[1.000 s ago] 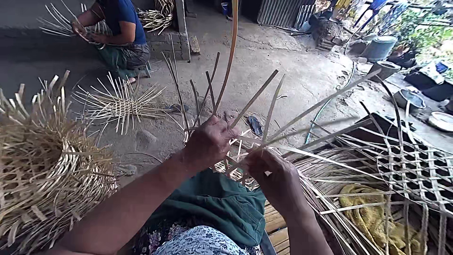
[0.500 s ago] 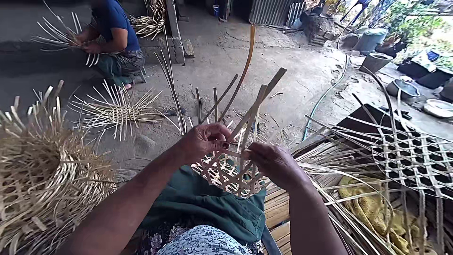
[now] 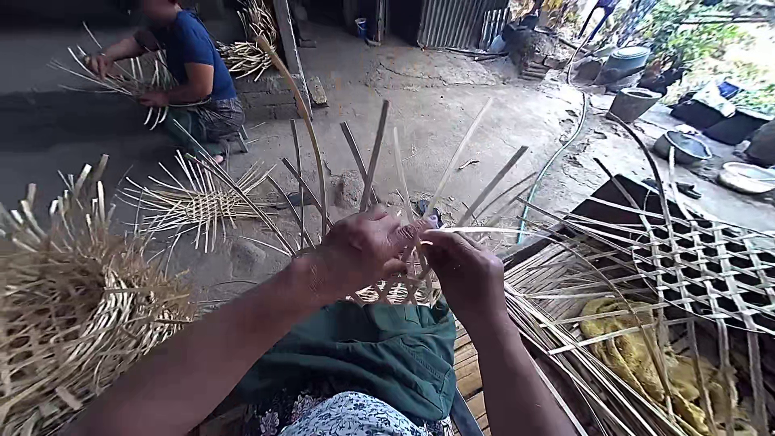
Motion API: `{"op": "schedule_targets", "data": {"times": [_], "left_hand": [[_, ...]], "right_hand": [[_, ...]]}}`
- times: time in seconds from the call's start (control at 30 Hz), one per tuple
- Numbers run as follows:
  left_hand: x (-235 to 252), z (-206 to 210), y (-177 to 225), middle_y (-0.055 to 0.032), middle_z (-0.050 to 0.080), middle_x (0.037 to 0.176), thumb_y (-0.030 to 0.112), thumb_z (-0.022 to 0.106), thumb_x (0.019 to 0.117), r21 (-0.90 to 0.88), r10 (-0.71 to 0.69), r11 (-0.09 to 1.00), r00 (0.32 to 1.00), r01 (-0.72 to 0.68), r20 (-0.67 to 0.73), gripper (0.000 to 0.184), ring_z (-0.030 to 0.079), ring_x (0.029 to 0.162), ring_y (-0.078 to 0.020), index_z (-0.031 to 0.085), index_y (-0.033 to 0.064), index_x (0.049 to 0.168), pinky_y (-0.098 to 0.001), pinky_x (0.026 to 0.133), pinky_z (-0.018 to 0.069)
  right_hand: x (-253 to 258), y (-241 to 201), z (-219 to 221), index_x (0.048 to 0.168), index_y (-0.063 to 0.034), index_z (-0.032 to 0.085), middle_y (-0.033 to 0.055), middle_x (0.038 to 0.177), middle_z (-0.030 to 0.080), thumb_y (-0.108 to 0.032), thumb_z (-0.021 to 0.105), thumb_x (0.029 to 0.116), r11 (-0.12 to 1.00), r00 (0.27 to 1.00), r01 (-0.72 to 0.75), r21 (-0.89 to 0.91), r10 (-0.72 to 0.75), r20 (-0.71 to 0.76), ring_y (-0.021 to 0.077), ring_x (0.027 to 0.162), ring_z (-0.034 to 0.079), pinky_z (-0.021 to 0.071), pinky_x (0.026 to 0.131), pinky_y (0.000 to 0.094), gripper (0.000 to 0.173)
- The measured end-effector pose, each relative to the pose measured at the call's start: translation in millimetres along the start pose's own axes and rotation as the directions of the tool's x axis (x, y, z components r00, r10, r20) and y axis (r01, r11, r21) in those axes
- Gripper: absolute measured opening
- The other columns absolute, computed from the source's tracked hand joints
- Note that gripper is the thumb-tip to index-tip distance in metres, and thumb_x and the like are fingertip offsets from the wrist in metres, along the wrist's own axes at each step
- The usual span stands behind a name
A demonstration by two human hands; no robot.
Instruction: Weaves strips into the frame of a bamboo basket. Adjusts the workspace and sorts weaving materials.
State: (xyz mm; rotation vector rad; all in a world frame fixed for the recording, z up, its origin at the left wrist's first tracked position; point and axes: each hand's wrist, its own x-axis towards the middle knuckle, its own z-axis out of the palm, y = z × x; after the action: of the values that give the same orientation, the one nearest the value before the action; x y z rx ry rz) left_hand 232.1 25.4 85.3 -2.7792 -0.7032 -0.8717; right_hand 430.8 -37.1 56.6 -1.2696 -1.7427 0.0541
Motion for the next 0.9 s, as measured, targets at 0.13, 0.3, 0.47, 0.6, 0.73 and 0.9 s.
{"op": "schedule_targets", "data": {"times": [0.13,0.3,0.47,0.6,0.73,0.9], "left_hand": [[0.5,-15.7,0.6,-0.0081,0.071,0.098,0.032,0.085,0.0797,-0.07,-0.118,0.992,0.981,0.108,-0.157,0.053,0.061,0.085,-0.0247,0.072,0.0109,0.127,-0.0392,0.073,0.0518],[-16.6,-7.0,9.8,-0.0007,0.069,0.092,0.043,0.086,0.0757,-0.236,-0.283,0.943,0.94,0.236,-0.189,0.044,0.059,0.081,-0.0142,0.069,0.0109,0.102,-0.0304,0.068,0.0499],[-23.4,7.2,1.3,-0.0014,0.066,0.091,0.027,0.088,0.0744,-0.377,-0.399,0.869,0.904,0.319,-0.156,0.039,0.062,0.087,-0.0133,0.065,0.0079,0.099,-0.0298,0.074,0.0542],[-17.9,13.3,-2.0,-0.0017,0.07,0.098,0.018,0.083,0.0752,-0.347,-0.386,0.886,0.903,0.307,-0.187,0.042,0.063,0.092,-0.0166,0.068,0.0082,0.113,-0.036,0.082,0.0546],[-18.8,24.3,0.7,-0.0065,0.073,0.095,0.021,0.063,0.0895,-0.117,-0.26,0.965,0.931,0.237,-0.255,0.03,0.064,0.089,-0.0259,0.077,0.0111,0.115,-0.042,0.075,0.053],[-18.2,13.5,8.8,-0.0036,0.072,0.097,0.014,0.068,0.0854,-0.273,-0.361,0.912,0.915,0.306,-0.181,0.019,0.064,0.093,-0.0182,0.077,0.0088,0.101,-0.0344,0.079,0.0541]], "right_hand": [[-5.2,-14.5,0.1,0.115,-0.0089,0.077,0.0095,0.082,0.067,-0.02,0.072,0.0924,0.977,0.996,0.002,-0.212,-0.02,-0.083,0.0209,0.064,0.063,0.0538,0.055,0.0395,0.026],[-0.1,-21.5,-10.8,0.106,-0.017,0.077,0.0002,0.078,0.063,-0.02,0.077,0.0868,0.99,0.985,-0.144,-0.012,0.144,0.096,0.0108,0.062,0.057,0.0503,0.056,0.032,0.019],[17.2,-1.4,-13.1,0.09,-0.0068,0.068,-0.0021,0.07,0.066,0.0,0.074,0.0843,0.662,0.844,-0.522,0.539,0.307,0.44,0.0025,0.057,0.059,0.0506,0.052,0.0188,0.011],[15.1,11.9,-13.2,0.091,-0.0043,0.07,0.0042,0.081,0.074,0.003,0.072,0.0846,0.548,0.878,-0.468,0.693,0.199,0.436,0.0082,0.068,0.069,0.0596,0.064,0.024,0.01],[-2.8,-11.1,-10.3,0.114,-0.0091,0.074,0.0017,0.097,0.073,-0.018,0.072,0.0931,0.975,0.985,-0.017,0.223,-0.021,0.169,0.0081,0.082,0.071,0.063,0.071,0.0251,0.023],[-7.1,-31.0,-6.9,0.13,-0.009,0.068,0.0126,0.096,0.07,-0.022,0.067,0.0958,0.933,0.987,0.111,-0.342,-0.064,0.145,0.029,0.077,0.07,0.0577,0.062,0.0451,0.037]]}}
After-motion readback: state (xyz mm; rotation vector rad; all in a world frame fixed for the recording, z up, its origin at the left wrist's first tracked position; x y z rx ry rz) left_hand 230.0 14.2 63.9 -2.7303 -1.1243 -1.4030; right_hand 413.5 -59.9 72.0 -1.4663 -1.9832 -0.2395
